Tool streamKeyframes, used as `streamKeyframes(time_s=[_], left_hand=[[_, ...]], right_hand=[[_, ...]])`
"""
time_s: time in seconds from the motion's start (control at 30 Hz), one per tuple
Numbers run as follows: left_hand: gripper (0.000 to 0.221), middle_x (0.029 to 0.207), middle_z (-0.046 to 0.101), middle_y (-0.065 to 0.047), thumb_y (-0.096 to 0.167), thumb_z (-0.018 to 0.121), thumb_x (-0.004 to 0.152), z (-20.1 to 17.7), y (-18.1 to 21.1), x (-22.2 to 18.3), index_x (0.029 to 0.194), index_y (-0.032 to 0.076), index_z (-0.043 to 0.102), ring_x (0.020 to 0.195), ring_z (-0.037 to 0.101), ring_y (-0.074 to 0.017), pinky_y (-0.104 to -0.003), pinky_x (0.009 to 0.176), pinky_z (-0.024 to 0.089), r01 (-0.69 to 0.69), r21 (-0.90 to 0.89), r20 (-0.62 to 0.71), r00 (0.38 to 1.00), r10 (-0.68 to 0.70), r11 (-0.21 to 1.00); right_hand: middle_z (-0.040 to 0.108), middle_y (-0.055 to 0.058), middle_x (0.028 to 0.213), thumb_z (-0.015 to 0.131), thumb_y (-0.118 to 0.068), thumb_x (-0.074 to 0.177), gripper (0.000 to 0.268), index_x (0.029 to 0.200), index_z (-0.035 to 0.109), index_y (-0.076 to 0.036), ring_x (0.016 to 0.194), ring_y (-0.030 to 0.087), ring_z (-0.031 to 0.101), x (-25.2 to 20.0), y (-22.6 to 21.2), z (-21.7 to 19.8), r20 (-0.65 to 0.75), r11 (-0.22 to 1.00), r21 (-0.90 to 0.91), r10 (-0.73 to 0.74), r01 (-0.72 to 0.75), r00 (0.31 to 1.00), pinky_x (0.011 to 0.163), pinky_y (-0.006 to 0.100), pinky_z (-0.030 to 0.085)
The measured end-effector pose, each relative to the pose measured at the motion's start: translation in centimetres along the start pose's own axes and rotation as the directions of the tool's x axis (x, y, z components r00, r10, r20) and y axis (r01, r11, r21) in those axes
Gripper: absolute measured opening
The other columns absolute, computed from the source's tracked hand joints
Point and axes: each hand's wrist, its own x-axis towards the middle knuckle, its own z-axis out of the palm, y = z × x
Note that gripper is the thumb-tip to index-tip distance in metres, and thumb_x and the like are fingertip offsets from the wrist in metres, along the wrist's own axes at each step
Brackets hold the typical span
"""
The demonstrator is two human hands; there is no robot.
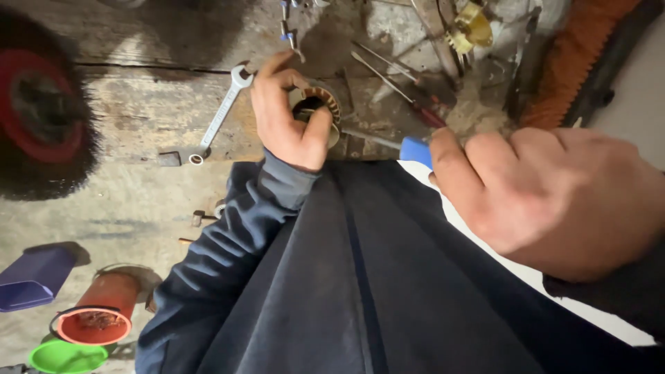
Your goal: The person works on an electric motor armature at a workbench. They pull a plastic end ring off the copper windings by hand, then use a screwdriver to pry and lever the ring and seat it back around the armature, repeatedly working the ring into place with the screwdriver.
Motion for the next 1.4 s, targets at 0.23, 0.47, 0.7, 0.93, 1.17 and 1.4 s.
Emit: streamKeyframes(time_s=[0.23,0.47,0.7,0.93,1.17,1.4], left_hand=[[0.023,0.140,0.060,-0.018,0.002,0.061,0.084,-0.2,0.0,-0.2,0.106,0.006,0.059,0.126,0.063,-0.0338,-0.037,0.107,0.052,0.072,-0.128,0.049,0.997,-0.066,0.989],[0.014,0.132,0.065,-0.016,0.000,0.066,0.081,-0.1,0.2,0.0,0.093,0.005,0.062,0.118,0.062,-0.0359,-0.041,0.105,0.050,0.015,0.031,0.090,0.996,-0.018,0.999],[0.007,0.130,0.066,-0.015,0.001,0.064,0.086,-0.1,0.3,0.2,0.092,0.006,0.063,0.113,0.068,-0.0332,-0.038,0.100,0.055,0.088,-0.116,0.086,0.993,-0.079,0.989],[0.008,0.119,0.072,-0.009,0.004,0.067,0.084,-0.5,0.7,0.7,0.088,0.010,0.065,0.108,0.067,-0.0314,-0.040,0.099,0.052,0.013,0.000,0.025,1.000,-0.013,1.000],[0.013,0.110,0.069,-0.008,0.008,0.069,0.081,-1.7,0.3,2.3,0.093,0.011,0.064,0.103,0.067,-0.0306,-0.041,0.092,0.051,-0.013,-0.073,0.076,0.997,0.018,0.997],[0.014,0.099,0.073,-0.004,0.016,0.063,0.099,-1.0,-1.5,4.0,0.112,0.016,0.070,0.093,0.069,-0.0272,-0.040,0.087,0.055,0.159,-0.110,0.335,0.936,-0.114,0.981]], right_hand=[[0.045,-0.002,0.067,0.068,-0.021,0.089,0.029,0.109,0.080,-0.004,0.054,0.013,0.047,0.1,-0.4,-0.4,0.010,0.996,-0.080,-0.043,0.043,0.999,0.048,0.026,0.039],[0.041,0.001,0.059,0.068,-0.026,0.080,0.050,0.128,0.078,-0.020,0.043,0.016,0.043,-1.2,-1.5,0.4,0.130,0.997,0.013,0.074,-0.076,0.989,0.037,0.030,0.036],[0.040,0.002,0.063,0.061,-0.030,0.097,0.033,0.125,0.073,-0.019,0.047,0.017,0.042,-0.2,-2.6,0.5,0.266,0.988,-0.129,0.120,-0.088,0.957,0.039,0.033,0.031],[0.040,0.002,0.062,0.063,-0.025,0.089,0.059,0.148,0.063,-0.027,0.043,0.015,0.040,1.2,-2.9,0.7,0.431,0.982,-0.173,0.002,0.080,0.902,0.036,0.032,0.028],[0.038,0.002,0.062,0.062,-0.028,0.092,0.046,0.136,0.075,-0.023,0.043,0.016,0.040,3.2,-3.1,-0.3,0.262,0.977,-0.210,0.088,-0.032,0.961,0.037,0.033,0.028],[0.042,0.002,0.060,0.058,-0.029,0.092,0.050,0.140,0.069,-0.024,0.039,0.017,0.047,3.9,-3.5,-0.3,0.438,0.976,-0.184,0.184,-0.113,0.880,0.036,0.036,0.033]])
